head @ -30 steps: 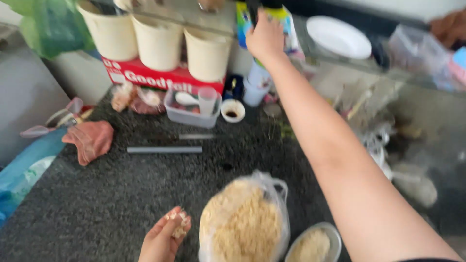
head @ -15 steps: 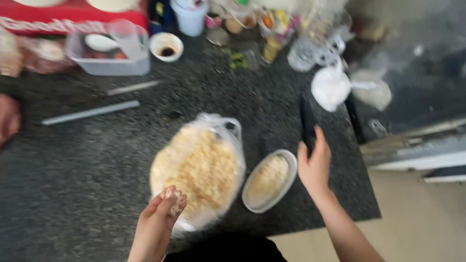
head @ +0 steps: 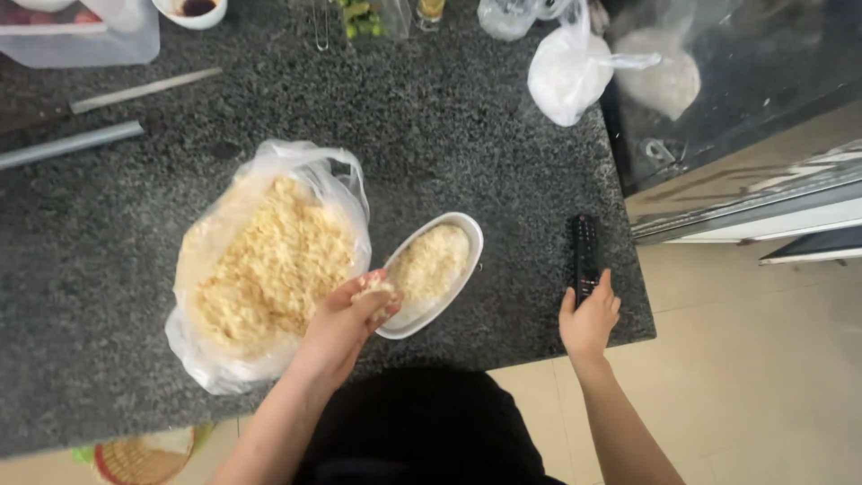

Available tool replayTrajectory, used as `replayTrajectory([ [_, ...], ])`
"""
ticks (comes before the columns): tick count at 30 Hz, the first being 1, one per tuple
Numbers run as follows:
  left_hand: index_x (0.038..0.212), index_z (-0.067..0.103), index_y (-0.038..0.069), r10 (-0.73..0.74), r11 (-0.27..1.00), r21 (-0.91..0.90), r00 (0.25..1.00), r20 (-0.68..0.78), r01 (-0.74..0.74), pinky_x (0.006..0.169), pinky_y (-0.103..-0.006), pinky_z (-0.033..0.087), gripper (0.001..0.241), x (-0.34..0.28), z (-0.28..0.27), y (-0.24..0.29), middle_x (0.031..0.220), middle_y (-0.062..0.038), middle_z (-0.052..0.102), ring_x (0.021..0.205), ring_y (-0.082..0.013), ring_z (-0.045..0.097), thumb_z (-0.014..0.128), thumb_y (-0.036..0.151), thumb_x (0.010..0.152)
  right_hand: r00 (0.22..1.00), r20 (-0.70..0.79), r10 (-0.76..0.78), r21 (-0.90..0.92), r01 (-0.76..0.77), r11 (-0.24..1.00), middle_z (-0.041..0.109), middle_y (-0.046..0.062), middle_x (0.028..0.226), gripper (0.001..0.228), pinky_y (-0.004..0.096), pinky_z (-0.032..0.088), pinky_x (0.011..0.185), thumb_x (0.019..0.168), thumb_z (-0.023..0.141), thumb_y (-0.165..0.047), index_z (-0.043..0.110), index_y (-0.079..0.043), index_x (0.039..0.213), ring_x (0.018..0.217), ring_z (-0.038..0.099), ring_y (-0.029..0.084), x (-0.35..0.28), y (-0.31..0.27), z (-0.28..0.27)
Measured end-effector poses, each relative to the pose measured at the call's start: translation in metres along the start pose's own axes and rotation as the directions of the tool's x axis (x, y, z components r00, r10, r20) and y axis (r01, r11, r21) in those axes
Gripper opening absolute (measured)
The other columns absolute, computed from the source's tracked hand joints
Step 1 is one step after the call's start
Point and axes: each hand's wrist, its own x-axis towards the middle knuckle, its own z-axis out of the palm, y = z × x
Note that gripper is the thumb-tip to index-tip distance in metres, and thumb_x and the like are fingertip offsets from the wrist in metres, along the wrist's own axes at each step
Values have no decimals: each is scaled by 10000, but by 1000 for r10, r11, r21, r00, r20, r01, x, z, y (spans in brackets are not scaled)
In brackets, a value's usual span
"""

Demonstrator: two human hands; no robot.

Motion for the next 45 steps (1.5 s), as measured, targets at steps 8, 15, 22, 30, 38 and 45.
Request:
replayTrajectory([
  [8, 1258, 594, -8, 13, 999, 45, 997, -74, -10, 821, -285, 568, 346, 12, 37, -19, 1061, -134, 708, 929, -202, 703, 642, 21, 916, 956, -122, -267, 349, 293, 890, 711, 137, 1105, 265, 422, 477, 879, 873, 758, -179, 693, -81, 1111, 997, 657, 319, 19, -140, -74],
  [15, 1236, 610, 25, 88, 996, -18, 995, -45, -89, 792, -276, 571, 336, 34, 35, -60, 1005, -73, 708, 890, -175, 689, 676, 24, 906, 846, 130, -517, 815, 206, 542, 749, 65, 835, 76, 296, 554, 678, 876, 765, -89, 735, -52, 935, 734, 730, 178, 1, -197, -77],
  [22, 1223, 606, 21, 49, 998, 49, 998, -41, -47, 819, -273, 585, 343, 31, 40, -66, 1031, -93, 733, 901, -173, 707, 694, 31, 891, 787, 206, -581, 848, 153, 508, 738, 55, 805, 59, 285, 531, 632, 880, 752, -71, 708, -31, 878, 690, 702, 155, -6, -187, -59],
  [30, 1230, 608, 15, 102, 994, 41, 985, -136, -97, 764, -263, 554, 329, 40, 23, -75, 955, -81, 694, 836, -155, 666, 677, 29, 908, 802, 295, -520, 857, 19, 515, 713, 49, 778, 88, 270, 512, 603, 872, 744, -79, 677, -21, 871, 668, 664, 122, -2, -187, -43],
  [38, 1232, 591, -1, 82, 994, -62, 980, -179, -95, 831, -285, 569, 287, 36, 16, -65, 1008, -84, 663, 884, -167, 673, 611, 54, 951, 824, -75, -562, 696, 446, 562, 707, 63, 828, 147, 334, 520, 693, 802, 773, -112, 706, -34, 907, 731, 665, 181, 20, -196, -65],
  [45, 1219, 596, -17, -4, 996, -91, 989, -151, -10, 882, -333, 582, 273, 34, 24, -67, 1077, -90, 653, 960, -204, 676, 599, 79, 964, 941, 249, -229, 650, 12, 760, 722, -21, 920, 120, 334, 510, 763, 906, 770, -257, 733, -147, 934, 759, 678, 165, 40, -128, -20],
])
